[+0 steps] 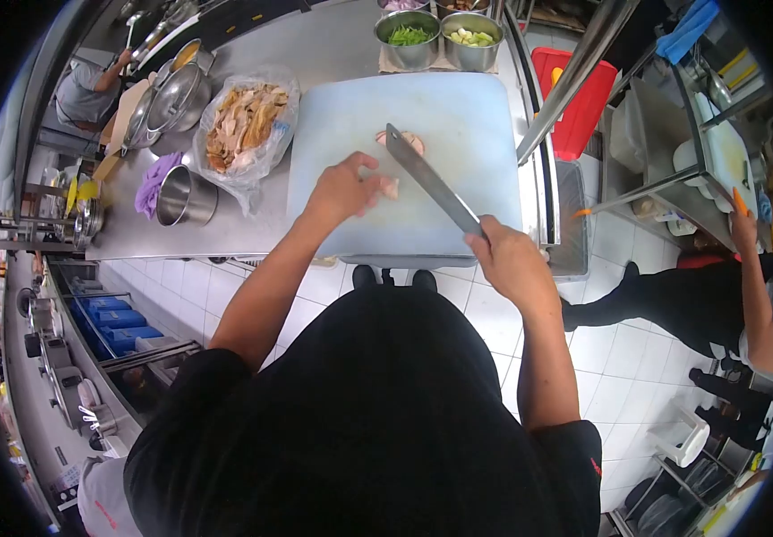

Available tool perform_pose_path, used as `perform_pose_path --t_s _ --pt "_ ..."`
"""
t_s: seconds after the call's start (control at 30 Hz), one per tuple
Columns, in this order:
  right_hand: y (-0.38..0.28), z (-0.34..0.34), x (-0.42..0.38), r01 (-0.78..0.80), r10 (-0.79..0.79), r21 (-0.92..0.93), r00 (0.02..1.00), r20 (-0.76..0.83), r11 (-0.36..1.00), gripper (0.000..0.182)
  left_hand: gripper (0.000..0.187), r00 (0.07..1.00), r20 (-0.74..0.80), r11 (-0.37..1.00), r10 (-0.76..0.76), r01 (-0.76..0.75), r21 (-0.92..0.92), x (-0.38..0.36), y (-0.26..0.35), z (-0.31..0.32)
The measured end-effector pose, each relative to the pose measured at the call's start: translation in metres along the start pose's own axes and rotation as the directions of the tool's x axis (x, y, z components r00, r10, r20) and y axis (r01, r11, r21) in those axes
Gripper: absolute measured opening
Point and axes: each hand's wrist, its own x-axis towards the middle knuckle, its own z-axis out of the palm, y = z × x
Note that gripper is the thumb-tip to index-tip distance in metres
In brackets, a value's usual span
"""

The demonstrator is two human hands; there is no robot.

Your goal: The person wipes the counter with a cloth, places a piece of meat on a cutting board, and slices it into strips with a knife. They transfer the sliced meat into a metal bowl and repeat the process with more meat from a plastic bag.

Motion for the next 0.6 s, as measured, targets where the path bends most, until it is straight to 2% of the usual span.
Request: perform_pose_path --t_s 0.03,0.1,0.13,0.23,0.33,0.43,0.53,0.6 --pt "-0.001 -0.001 0.000 -0.015 0.014 0.022 0.999 0.048 1.000 0.030 0.034 0.996 -0.066 0.984 0.054 -0.042 0.174 -0.003 -0.001 0.001" --pt "0.004 0.001 0.000 -0.031 0.031 -0.035 0.999 0.011 0.999 0.028 0.030 0.916 -0.201 0.907 0.348 -0.276 0.318 -0.008 -0.024 0.003" --pt "0.004 0.001 0.001 -0.038 0.038 -0.063 0.999 -0.010 0.997 0.027 0.027 0.835 -0.250 0.838 0.489 -0.371 0.399 -0.009 -0.033 0.004" --pt "-0.014 0.000 0.007 0.003 -0.005 -0.154 1.000 -0.013 0.988 0.023 0.020 0.621 -0.325 0.696 0.713 -0.572 0.435 -0.011 -0.044 0.007" --pt "-0.045 0.013 0.030 0.110 -0.129 -0.204 0.988 -0.082 0.973 0.021 0.015 0.640 -0.338 0.723 0.690 -0.581 0.375 -0.010 -0.040 0.016" --pt "-0.059 0.036 0.068 0.133 -0.161 -0.323 0.985 -0.062 0.937 0.020 0.014 0.642 -0.315 0.709 0.699 -0.566 0.421 0.000 -0.037 0.026" --pt "-0.078 0.028 0.066 0.039 -0.027 -0.414 0.999 0.035 0.909 0.019 0.013 0.633 -0.322 0.706 0.704 -0.577 0.411 0.006 -0.038 0.028" --pt "-0.080 0.026 0.050 0.015 0.003 -0.423 0.999 0.043 0.906 0.020 0.013 0.622 -0.314 0.694 0.717 -0.596 0.403 0.008 -0.042 0.027"
